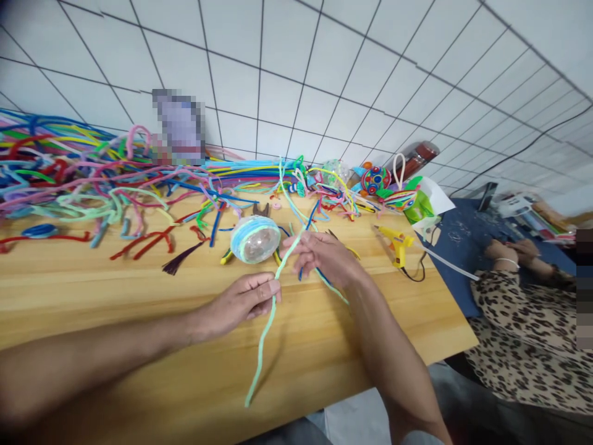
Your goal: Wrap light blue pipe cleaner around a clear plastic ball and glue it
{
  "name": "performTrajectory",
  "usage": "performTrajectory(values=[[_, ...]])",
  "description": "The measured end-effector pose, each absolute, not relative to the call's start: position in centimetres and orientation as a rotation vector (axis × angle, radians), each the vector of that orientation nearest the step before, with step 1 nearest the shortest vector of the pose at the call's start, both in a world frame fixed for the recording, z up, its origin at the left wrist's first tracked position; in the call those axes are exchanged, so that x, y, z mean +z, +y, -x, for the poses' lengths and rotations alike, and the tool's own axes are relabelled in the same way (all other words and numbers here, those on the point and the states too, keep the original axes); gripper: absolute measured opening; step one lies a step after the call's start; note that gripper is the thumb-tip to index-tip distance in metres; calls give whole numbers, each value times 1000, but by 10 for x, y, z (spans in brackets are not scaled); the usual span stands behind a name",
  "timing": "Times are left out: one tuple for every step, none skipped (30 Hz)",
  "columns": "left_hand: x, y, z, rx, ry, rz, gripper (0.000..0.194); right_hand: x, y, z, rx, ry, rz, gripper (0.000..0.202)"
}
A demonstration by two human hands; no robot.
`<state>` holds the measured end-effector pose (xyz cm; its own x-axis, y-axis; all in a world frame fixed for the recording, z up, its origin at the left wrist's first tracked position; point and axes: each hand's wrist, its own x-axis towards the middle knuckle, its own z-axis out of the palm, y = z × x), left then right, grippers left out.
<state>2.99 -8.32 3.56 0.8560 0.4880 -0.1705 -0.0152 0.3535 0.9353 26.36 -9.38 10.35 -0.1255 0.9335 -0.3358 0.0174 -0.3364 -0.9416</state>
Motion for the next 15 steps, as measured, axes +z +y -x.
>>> performTrajectory(values=[[36,-83,-30,348,465,-1169,70,109,-97,-275,1610,-1175,1440,56],[36,-82,-30,355,465,-1165,70,116,-103,-288,1656,-1223,1482,51],[36,-82,-30,362,462,-1160,70,123,-109,-302,1699,-1265,1515,49],[36,-82,-30,367,458,-1153,70,129,-117,-316,1715,-1292,1536,47],[37,-82,-31,370,454,-1148,70,134,-125,-329,1711,-1305,1544,47],[37,-81,-31,371,450,-1144,70,138,-133,-341,1639,-1305,1521,48],[37,-81,-32,373,449,-1142,71,140,-139,-351,1417,-1264,1427,50],[37,-81,-32,375,448,-1139,71,141,-143,-357,1294,-1224,1364,57],[37,-81,-33,377,446,-1134,71,139,-145,-360,1181,-1168,1311,62],[37,-82,-33,378,443,-1126,72,137,-145,-359,1075,-1099,1268,63],[37,-82,-33,375,436,-1119,71,133,-142,-354,999,-1028,1249,60],[36,-82,-33,370,428,-1115,71,128,-138,-346,947,-979,1249,53],[36,-82,-32,361,419,-1112,70,123,-132,-336,935,-961,1266,44],[36,-83,-32,349,411,-1110,69,118,-127,-324,958,-964,1286,41],[36,-83,-32,337,405,-1109,69,113,-121,-311,997,-976,1303,46]])
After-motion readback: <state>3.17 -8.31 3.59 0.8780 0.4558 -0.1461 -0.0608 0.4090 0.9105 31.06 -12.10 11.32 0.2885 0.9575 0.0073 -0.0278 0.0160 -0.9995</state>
